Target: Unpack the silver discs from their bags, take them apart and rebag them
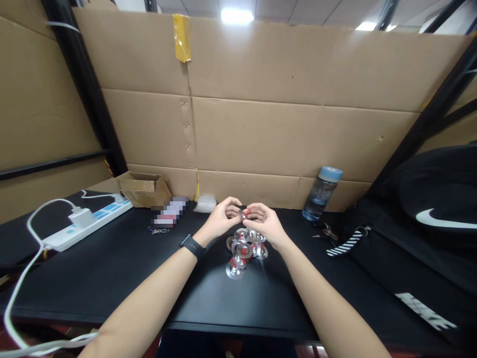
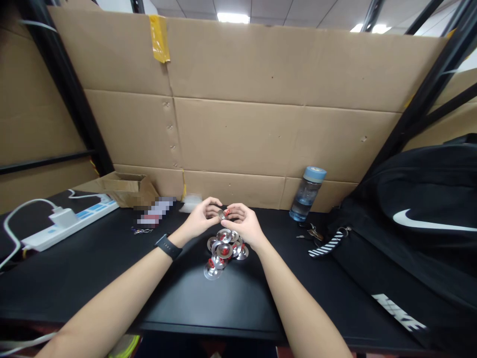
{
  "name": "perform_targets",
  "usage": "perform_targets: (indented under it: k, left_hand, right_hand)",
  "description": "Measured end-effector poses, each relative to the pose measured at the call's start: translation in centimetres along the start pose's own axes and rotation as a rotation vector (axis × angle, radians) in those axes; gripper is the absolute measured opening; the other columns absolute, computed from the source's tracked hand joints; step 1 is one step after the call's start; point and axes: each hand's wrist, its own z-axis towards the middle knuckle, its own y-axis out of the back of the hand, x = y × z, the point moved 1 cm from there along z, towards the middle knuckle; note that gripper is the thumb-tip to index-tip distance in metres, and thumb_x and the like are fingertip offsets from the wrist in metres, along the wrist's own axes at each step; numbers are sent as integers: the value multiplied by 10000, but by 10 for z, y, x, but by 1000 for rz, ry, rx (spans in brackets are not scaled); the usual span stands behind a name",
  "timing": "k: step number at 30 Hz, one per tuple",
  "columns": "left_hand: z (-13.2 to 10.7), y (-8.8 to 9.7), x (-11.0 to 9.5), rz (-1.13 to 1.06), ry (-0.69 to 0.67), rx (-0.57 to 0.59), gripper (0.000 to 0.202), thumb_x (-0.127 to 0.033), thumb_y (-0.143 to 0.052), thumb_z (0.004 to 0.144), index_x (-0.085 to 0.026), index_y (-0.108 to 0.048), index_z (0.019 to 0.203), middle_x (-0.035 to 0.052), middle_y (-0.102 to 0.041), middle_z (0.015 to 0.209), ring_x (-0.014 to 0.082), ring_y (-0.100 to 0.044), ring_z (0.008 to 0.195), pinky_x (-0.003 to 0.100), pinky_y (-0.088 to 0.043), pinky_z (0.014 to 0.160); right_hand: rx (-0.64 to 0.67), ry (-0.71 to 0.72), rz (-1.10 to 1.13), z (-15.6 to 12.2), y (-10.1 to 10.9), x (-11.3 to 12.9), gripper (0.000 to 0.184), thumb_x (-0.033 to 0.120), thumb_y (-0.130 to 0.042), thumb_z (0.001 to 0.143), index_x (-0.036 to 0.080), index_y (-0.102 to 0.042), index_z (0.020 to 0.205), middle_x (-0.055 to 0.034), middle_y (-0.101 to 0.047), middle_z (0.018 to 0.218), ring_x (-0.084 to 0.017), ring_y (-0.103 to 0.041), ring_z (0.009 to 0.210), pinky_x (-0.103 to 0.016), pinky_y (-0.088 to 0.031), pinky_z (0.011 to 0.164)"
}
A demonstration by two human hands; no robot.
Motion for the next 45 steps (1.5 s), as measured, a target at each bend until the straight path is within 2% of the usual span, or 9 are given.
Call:
perform_targets:
  k: [7, 13, 15, 18, 21, 24, 36, 39, 45]
  left_hand:
    - [-2, -2, 8, 24, 30, 33, 412, -200, -716, 730, -192, -491, 1075, -6, -683, 763, 114, -667, 667, 215, -505, 659]
    - [2, 28, 15, 380, -5, 61, 289, -157, -673, 701, -173, -607, 981, 0, -708, 716, 127, -670, 642, 221, -512, 652]
    - [4, 44, 19, 596, 7, 81, 137, -159, -647, 714, -161, -668, 850, 18, -717, 700, 137, -679, 647, 219, -511, 643]
    - [5, 65, 27, 819, 45, 78, 144, -151, -614, 731, -155, -725, 824, 37, -742, 727, 152, -700, 692, 222, -513, 673]
    - [5, 76, 32, 932, 56, 131, 176, -154, -614, 741, -159, -756, 845, 45, -758, 767, 161, -704, 721, 219, -503, 681]
    - [5, 80, 34, 981, 35, 230, 170, -161, -617, 761, -177, -774, 823, 44, -768, 806, 161, -701, 734, 215, -489, 687]
    - [5, 76, 43, 942, 0, 306, 250, -61, -616, 695, -169, -758, 870, 37, -733, 808, 142, -653, 718, 212, -477, 685]
    - [4, 60, 36, 853, -94, 304, 251, -78, -618, 703, -165, -741, 904, 36, -701, 833, 130, -624, 712, 213, -475, 686]
    - [-4, 19, 16, 782, -205, 462, 313, -87, -610, 705, -197, -730, 973, 25, -686, 872, 142, -626, 773, 221, -476, 726]
  right_hand:
    - [29, -6, 24, 0, -1, -10, 513, 316, -882, 616, 217, -613, 1041, -77, -718, 1039, -209, -693, 925, -392, -557, 904]
    - [-92, 37, -7, 7, 13, -9, 464, 295, -847, 633, 211, -610, 1022, -79, -719, 1042, -201, -683, 941, -347, -545, 879]
    - [-125, 43, -119, 10, 24, -11, 440, 307, -828, 637, 206, -613, 1008, -79, -721, 1044, -200, -684, 920, -325, -548, 825]
    - [-146, 48, -460, 14, 45, -17, 353, 283, -797, 620, 198, -647, 928, -52, -729, 961, -188, -678, 822, -304, -535, 754]
    - [-88, 14, -751, 15, 66, -26, 291, 224, -766, 600, 204, -678, 877, -23, -734, 866, -183, -668, 790, -287, -517, 746]
    - [-9, -78, -841, 14, 82, -33, 307, 220, -771, 600, 193, -692, 895, -40, -741, 886, -184, -669, 799, -263, -510, 712]
    - [147, -185, -810, 14, 98, -50, 341, 256, -812, 601, 165, -703, 912, -62, -751, 897, -178, -689, 808, -256, -522, 727]
    - [158, -181, -827, 14, 97, -50, 336, 235, -803, 604, 163, -705, 917, -59, -748, 894, -177, -687, 797, -256, -520, 723]
    - [162, -174, -906, 12, 100, -43, 360, 223, -811, 606, 171, -720, 951, -63, -749, 946, -176, -674, 768, -265, -509, 713]
